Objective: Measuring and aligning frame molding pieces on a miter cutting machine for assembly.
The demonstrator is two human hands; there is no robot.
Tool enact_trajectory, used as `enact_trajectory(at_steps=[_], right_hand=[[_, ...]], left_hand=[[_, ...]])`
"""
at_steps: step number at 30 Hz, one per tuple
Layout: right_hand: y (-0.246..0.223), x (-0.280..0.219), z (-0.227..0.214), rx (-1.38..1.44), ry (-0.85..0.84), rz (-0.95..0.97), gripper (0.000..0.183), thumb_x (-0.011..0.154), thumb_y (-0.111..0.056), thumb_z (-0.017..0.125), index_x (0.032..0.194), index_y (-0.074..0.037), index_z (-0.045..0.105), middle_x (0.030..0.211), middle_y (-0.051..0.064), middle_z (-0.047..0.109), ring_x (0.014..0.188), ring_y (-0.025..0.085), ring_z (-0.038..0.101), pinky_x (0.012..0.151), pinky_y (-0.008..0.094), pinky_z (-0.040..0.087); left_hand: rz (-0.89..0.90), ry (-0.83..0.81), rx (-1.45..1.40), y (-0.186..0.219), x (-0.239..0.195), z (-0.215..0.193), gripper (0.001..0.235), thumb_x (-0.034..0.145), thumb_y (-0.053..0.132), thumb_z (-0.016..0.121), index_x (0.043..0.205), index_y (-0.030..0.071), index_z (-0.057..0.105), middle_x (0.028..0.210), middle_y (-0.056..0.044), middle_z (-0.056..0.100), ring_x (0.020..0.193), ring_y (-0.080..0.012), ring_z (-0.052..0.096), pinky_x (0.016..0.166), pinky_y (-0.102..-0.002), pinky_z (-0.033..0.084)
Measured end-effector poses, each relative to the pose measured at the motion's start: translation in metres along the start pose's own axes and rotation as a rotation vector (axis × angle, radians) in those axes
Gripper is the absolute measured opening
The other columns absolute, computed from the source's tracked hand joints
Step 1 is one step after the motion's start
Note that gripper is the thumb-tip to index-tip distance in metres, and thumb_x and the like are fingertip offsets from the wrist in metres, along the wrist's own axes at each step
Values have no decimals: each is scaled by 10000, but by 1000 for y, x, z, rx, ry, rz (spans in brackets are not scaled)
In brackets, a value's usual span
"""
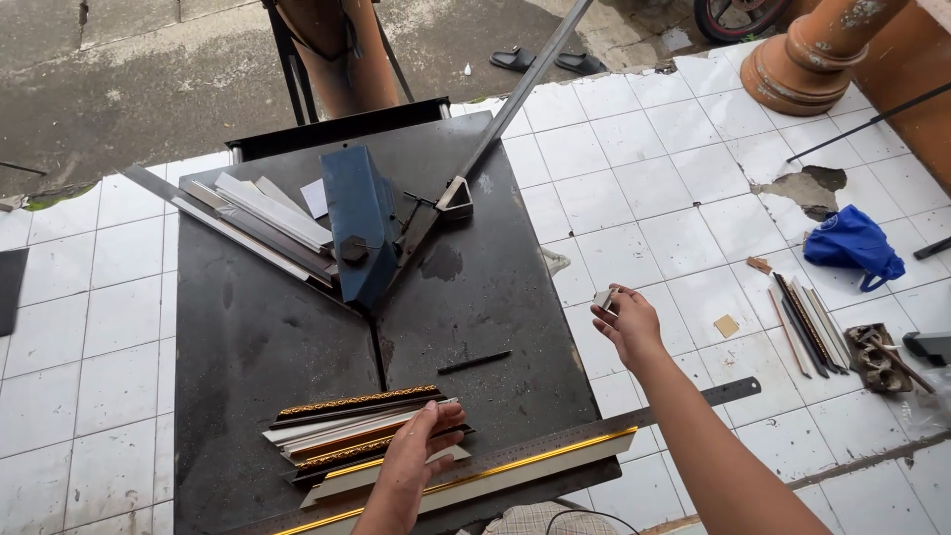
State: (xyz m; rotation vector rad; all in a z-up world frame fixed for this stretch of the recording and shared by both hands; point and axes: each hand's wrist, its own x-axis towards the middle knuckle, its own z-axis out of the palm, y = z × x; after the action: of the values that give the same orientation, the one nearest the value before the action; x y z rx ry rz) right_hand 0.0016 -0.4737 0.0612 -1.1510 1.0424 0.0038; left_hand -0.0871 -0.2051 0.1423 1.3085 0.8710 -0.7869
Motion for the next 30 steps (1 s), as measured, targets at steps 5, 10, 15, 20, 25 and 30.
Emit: enact_trajectory(at_steps=[5,10,15,20,25,30], right_hand=[[-16,51,28,-103,-51,12,268,843,-118,386,1088,-86,489,1004,94,518,812,205,607,703,305,488],[-20,89,58,-175,-108,75,410,852,-125,337,1245,-28,400,1061,113,535,881,254,625,744,337,523],[-25,109,66,-10,-20,149,412,870,-52,264,1263,46,341,1214,187,510,936,304,616,751,384,550],[-19,104,62,-81,-39,148,347,876,-163,396,1198,-57,471,1085,42,615,853,189,606,614,303,463],[-16,69,59,-181,-75,71,267,866,-221,425,1089,-120,532,969,0,599,756,140,499,569,261,384],[3,1,75,-408,-164,-98,224,795,-161,430,952,-133,588,792,-8,522,609,110,407,463,228,292]], left_hand=[[-88,75,-86,-5,23,5,414,916,359,359,1107,118,635,1122,-43,629,1024,-202,551,866,-351,361],[-141,144,-152,-26,48,-3,452,908,389,354,1154,106,607,1188,-45,612,1118,-246,524,911,-391,327],[-137,168,-121,-50,72,-20,495,888,400,341,1223,108,559,1252,-59,561,1180,-290,483,913,-450,353],[-42,241,-106,-94,121,-44,301,857,328,513,833,48,619,1061,-84,682,1025,-272,610,835,-429,439],[-50,269,-213,-58,80,-17,547,873,464,441,557,20,395,847,-143,647,886,-260,592,724,-402,439],[-20,173,-248,-35,45,-12,658,938,485,211,768,4,626,1008,-136,682,938,-257,590,739,-370,426]])
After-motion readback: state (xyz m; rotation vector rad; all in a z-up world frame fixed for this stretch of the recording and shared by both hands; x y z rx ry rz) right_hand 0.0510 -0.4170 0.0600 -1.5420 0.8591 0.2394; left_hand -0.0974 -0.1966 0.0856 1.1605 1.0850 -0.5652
